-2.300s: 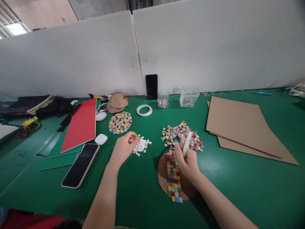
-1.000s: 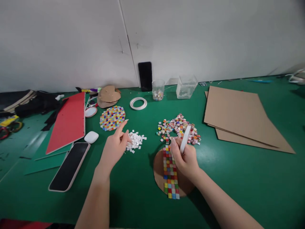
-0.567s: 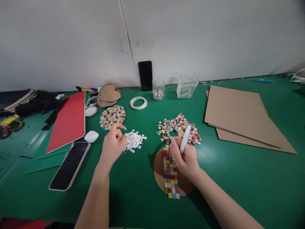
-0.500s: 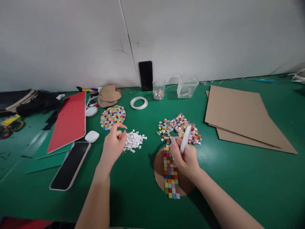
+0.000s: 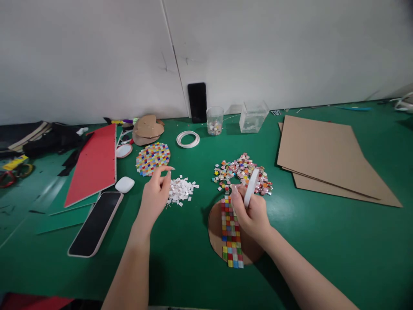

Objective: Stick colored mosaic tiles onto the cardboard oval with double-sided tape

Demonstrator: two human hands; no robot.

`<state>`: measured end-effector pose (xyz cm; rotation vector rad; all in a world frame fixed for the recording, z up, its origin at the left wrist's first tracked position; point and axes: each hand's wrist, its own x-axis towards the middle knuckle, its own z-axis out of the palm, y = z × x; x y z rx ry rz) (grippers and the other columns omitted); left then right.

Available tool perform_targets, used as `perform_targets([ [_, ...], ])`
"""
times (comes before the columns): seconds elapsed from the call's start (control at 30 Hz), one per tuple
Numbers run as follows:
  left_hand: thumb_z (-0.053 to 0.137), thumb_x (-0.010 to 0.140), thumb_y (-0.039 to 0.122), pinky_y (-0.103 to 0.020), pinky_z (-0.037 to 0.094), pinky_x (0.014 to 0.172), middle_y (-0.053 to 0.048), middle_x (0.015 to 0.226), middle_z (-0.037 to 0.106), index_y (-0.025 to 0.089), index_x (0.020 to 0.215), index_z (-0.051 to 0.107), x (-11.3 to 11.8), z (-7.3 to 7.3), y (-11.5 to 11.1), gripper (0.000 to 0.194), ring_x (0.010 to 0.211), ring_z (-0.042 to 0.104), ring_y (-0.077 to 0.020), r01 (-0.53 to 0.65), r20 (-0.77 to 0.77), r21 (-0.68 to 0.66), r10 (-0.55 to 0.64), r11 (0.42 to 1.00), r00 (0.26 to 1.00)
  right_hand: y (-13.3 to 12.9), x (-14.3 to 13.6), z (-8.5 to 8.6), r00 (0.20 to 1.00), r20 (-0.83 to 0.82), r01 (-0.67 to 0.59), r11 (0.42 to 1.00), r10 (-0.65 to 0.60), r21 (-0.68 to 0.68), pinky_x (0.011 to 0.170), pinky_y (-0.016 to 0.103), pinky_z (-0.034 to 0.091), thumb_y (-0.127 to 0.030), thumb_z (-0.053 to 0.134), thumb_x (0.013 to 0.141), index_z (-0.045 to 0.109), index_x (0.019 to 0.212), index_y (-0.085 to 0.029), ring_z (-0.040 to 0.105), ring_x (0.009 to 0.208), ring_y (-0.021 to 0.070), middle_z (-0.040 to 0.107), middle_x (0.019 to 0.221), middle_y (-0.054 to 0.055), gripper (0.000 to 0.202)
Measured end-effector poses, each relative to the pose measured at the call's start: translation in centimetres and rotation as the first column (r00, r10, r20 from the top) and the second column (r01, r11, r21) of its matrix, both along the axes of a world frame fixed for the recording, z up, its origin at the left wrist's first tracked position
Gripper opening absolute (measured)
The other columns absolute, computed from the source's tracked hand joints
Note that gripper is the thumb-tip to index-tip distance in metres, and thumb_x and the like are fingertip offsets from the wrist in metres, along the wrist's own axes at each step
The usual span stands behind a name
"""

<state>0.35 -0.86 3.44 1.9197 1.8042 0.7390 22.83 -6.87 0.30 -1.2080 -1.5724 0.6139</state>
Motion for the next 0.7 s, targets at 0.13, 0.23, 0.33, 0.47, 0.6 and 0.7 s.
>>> perform_targets([
  [0.13,0.052,0.07,0.014,-0.021,0.031,0.053,0.008,0.056,0.027,0.023,0.093,0.049,-0.2,-0.4,0.1,0.025,0.05,0.036,-0.0106,-0.001,-0.041,0.098,0.005,0.995,0.999,0.0,0.0,0.0,1.0,0.007,0.003,1.0,-0.003,-0.002,0.044,0.025,0.024,-0.015,0.04,0.088,0.027,0.062,-0.022,0.03,0.043,0.0089,0.029,0.052,-0.007,0.03],
  [0.23,0.053,0.074,0.019,-0.021,0.032,0.054,0.007,0.059,0.031,0.022,0.091,0.049,-0.3,-0.5,0.3,0.018,0.052,0.038,-0.0106,0.037,-0.018,0.111,-0.035,0.993,0.999,0.0,0.1,0.0,1.0,0.011,-0.005,1.0,0.005,-0.007,0.045,0.025,0.025,-0.015,0.04,0.088,0.028,0.062,-0.022,0.031,0.043,0.0088,0.03,0.052,-0.007,0.029],
  [0.33,0.044,0.085,0.03,-0.021,0.033,0.051,0.008,0.053,0.039,0.021,0.094,0.05,-0.1,-0.3,0.3,0.014,0.048,0.04,-0.0101,0.023,0.064,0.073,-0.027,0.997,0.998,0.0,0.1,0.1,1.0,0.01,-0.007,1.0,0.007,-0.015,0.045,0.024,0.024,-0.016,0.04,0.088,0.027,0.061,-0.022,0.031,0.043,0.0086,0.029,0.051,-0.007,0.03],
  [0.47,0.038,0.09,0.034,-0.02,0.034,0.049,0.006,0.053,0.045,0.019,0.095,0.054,1.7,0.3,-0.9,0.023,0.048,0.045,-0.0093,0.078,0.16,0.082,-0.09,0.994,0.983,-0.1,-0.2,0.5,0.998,-0.018,-0.063,0.992,0.062,-0.108,0.046,0.023,0.028,-0.022,0.039,0.09,0.032,0.061,-0.021,0.034,0.045,0.0089,0.035,0.052,-0.006,0.03],
  [0.6,0.035,0.092,0.035,-0.019,0.038,0.05,0.003,0.062,0.054,0.019,0.106,0.055,5.0,-0.1,-3.5,0.029,0.051,0.049,-0.0089,0.39,0.208,0.07,-0.396,0.918,0.894,0.0,-0.5,0.9,0.991,-0.028,-0.136,0.971,0.133,-0.195,0.048,0.022,0.03,-0.031,0.042,0.09,0.047,0.062,-0.018,0.036,0.048,0.0094,0.041,0.052,-0.004,0.031],
  [0.7,0.045,0.089,0.032,-0.019,0.041,0.052,-0.001,0.078,0.063,0.019,0.111,0.053,6.7,-0.7,-4.9,0.027,0.059,0.055,-0.01,0.431,0.181,0.12,-0.447,0.894,0.876,0.0,-0.6,1.0,0.974,-0.126,-0.218,0.939,0.191,-0.264,0.047,0.022,0.029,-0.034,0.044,0.089,0.053,0.065,-0.017,0.036,0.048,0.0091,0.042,0.052,-0.004,0.031],
])
